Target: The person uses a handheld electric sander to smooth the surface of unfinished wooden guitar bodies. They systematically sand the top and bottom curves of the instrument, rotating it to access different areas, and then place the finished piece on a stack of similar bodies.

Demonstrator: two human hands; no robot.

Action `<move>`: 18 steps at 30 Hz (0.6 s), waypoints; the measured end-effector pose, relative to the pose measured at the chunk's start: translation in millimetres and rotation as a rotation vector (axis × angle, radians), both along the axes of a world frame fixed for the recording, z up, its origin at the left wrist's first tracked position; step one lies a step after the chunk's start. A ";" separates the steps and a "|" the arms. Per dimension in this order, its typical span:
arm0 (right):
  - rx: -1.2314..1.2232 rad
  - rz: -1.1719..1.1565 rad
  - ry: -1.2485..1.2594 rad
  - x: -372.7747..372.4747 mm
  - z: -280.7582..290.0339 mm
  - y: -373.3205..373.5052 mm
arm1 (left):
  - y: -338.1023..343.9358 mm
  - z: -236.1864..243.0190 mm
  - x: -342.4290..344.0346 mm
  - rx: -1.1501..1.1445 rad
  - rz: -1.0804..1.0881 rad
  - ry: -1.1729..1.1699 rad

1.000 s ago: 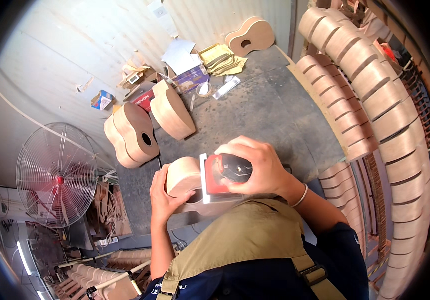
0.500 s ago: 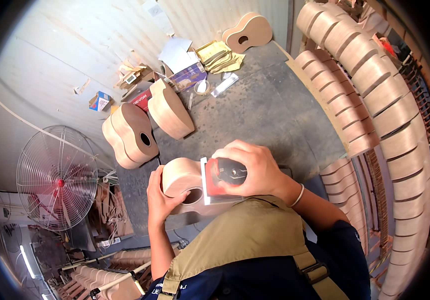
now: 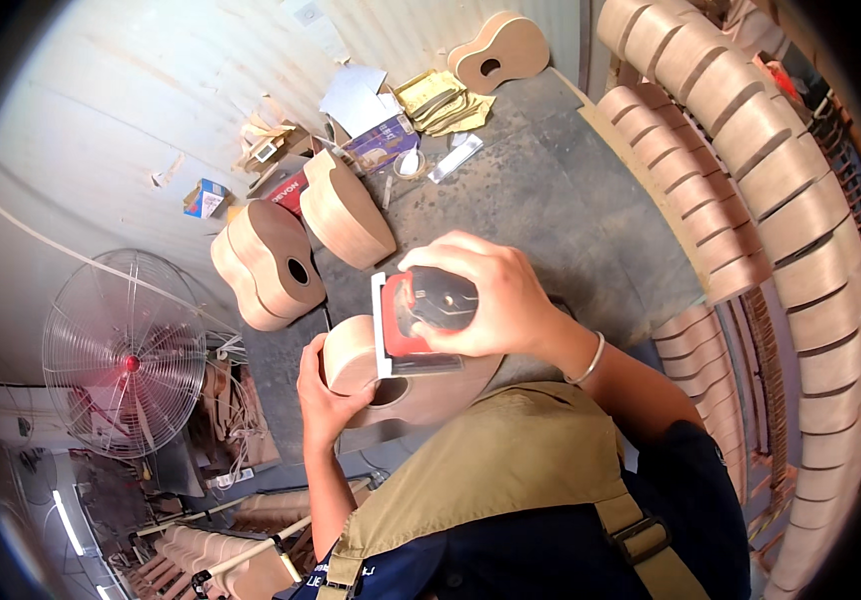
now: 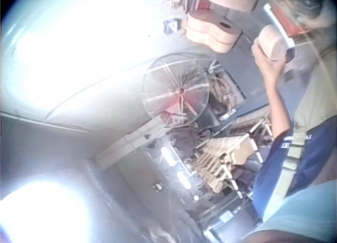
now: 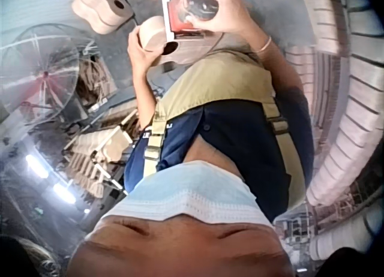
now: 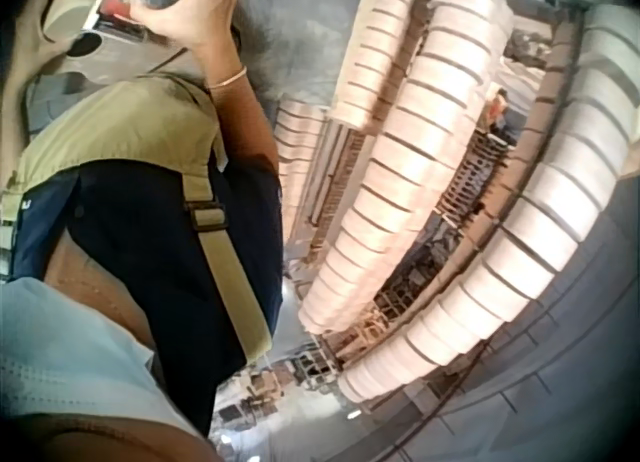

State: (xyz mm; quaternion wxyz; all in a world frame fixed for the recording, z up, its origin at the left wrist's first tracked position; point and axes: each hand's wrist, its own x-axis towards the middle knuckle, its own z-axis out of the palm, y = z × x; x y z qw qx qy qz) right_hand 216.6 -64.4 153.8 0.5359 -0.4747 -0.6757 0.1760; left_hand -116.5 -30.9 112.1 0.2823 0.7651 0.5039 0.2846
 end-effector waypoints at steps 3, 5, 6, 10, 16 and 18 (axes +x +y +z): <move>-0.009 0.037 0.001 -4.9 -6.4 11.0 | -1.1 -3.0 -2.3 -0.012 0.008 0.030; -0.030 0.054 -0.002 -7.8 -11.7 14.4 | 0.5 -4.7 -5.2 0.005 0.006 0.039; -0.050 0.059 -0.005 -7.1 -14.8 14.3 | 0.8 -5.8 -7.0 0.014 0.009 0.042; -0.096 0.078 -0.040 -6.5 -22.5 11.6 | 3.0 -8.0 -13.7 0.036 0.008 0.063; -0.086 0.124 -0.133 -4.4 -16.6 10.0 | 3.0 -9.8 -15.2 0.055 0.004 0.070; -0.106 0.110 -0.077 -5.2 -14.2 10.6 | 1.6 -9.3 -14.3 0.057 0.005 0.064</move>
